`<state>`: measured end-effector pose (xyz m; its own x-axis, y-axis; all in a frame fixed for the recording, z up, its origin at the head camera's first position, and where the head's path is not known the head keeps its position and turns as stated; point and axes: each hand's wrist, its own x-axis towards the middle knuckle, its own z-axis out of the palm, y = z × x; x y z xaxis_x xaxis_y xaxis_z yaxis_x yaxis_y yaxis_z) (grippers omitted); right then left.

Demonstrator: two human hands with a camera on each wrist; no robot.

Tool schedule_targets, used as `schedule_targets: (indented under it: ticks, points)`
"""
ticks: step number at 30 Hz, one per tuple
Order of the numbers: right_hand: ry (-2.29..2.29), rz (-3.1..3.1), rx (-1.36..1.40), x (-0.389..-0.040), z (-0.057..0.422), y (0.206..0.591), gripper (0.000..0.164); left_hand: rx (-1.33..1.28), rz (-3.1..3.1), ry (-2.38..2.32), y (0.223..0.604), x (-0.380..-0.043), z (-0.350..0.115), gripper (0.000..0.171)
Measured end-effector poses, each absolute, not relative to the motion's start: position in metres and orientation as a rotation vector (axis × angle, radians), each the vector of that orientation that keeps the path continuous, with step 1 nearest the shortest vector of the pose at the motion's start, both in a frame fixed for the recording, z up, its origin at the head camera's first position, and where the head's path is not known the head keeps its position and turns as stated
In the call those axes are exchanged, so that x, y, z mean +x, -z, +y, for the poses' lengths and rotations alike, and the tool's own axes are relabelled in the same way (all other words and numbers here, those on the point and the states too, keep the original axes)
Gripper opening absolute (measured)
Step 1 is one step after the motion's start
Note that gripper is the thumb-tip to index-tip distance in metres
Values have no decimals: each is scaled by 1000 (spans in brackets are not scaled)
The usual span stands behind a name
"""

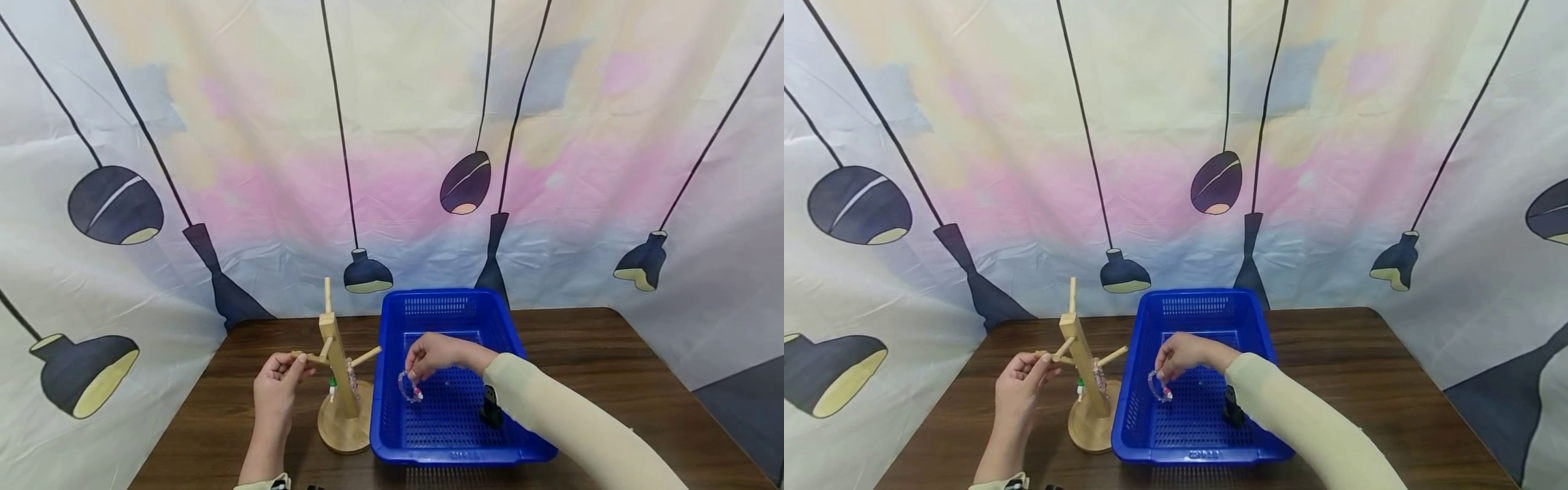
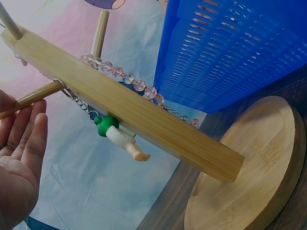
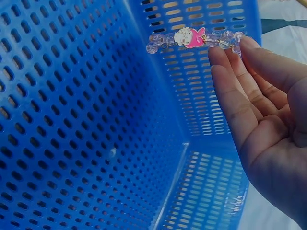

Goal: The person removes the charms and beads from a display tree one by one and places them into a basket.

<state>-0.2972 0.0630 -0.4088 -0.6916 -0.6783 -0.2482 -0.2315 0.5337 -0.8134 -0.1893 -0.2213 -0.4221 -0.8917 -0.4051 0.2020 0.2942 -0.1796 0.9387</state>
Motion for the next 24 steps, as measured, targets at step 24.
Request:
schedule_targets:
  ticks: [24]
  points:
    - [1273,2204,-549,-322,64,443,16,132,-1650,2107,422,-189,-222,15]
